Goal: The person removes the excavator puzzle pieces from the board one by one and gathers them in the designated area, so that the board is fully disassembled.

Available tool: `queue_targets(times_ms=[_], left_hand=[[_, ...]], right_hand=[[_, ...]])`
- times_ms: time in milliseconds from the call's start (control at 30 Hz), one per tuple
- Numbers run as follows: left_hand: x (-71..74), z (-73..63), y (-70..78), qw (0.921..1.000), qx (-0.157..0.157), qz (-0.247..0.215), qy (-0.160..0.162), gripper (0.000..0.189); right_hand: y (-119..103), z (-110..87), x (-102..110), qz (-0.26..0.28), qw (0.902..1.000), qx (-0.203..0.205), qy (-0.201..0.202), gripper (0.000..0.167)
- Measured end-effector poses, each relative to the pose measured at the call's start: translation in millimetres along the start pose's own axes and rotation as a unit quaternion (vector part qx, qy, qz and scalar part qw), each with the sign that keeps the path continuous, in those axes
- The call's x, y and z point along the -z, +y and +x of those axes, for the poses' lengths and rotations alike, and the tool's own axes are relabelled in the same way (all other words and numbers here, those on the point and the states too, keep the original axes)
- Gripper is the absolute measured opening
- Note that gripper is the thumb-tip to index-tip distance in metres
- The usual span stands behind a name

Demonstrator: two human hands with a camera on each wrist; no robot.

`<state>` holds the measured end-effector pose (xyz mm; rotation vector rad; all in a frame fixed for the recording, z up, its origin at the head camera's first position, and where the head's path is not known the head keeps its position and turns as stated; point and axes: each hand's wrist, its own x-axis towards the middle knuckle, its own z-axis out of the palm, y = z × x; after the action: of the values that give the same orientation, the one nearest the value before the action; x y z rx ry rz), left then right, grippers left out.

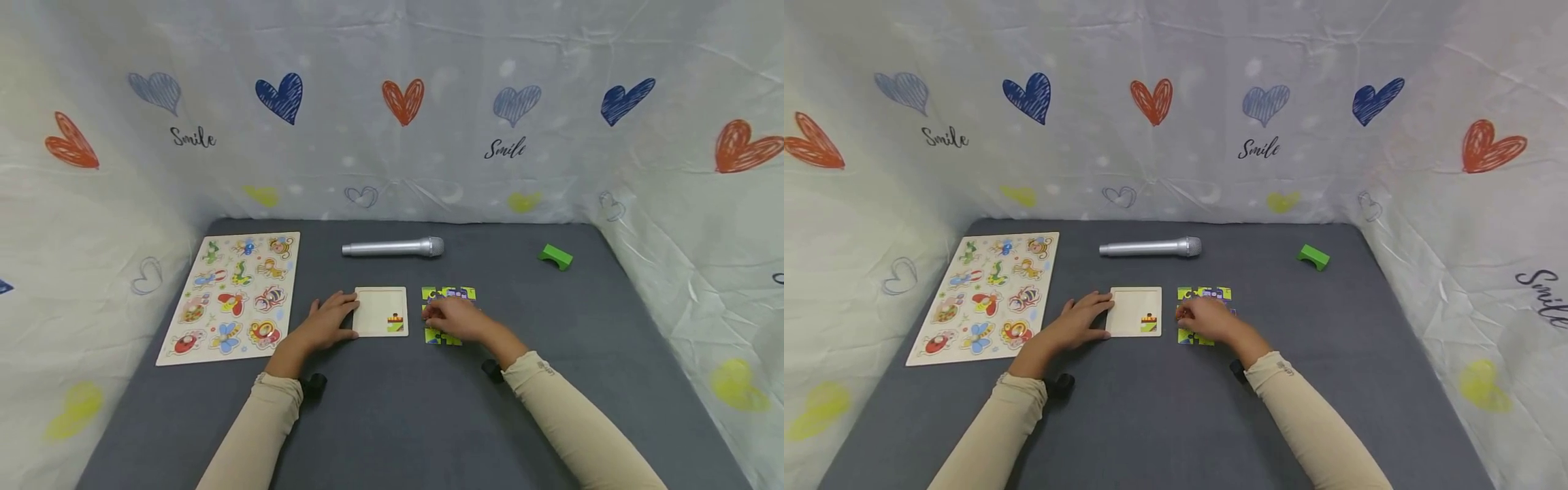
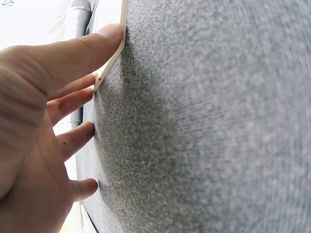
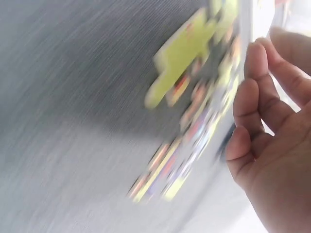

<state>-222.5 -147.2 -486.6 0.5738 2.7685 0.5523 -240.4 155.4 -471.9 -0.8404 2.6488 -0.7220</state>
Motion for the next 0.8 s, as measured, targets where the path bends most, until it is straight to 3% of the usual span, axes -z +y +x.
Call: queue_targets(times_ms=[267, 533, 800], left_hand=[[-0.1, 0.2, -0.5, 1.0, 0.004, -0.002, 0.001, 0.068], [0.8, 0.3, 2.7, 1.0, 0.004, -0.007, -0.001, 0.067], [-1.4, 0.2, -1.4, 0.9999, 0.011, -0.009, 0.001, 0.068]], right_hand=[[-28, 29.0, -20, -0.073, 0.9963, 0.044, 0.015, 0.025], [-29, 37.5, -27, -0.079, 0.9957, 0.041, 0.025, 0.026], [-31, 40.3, -28, -0.045, 0.9972, 0.045, 0.038, 0.021]])
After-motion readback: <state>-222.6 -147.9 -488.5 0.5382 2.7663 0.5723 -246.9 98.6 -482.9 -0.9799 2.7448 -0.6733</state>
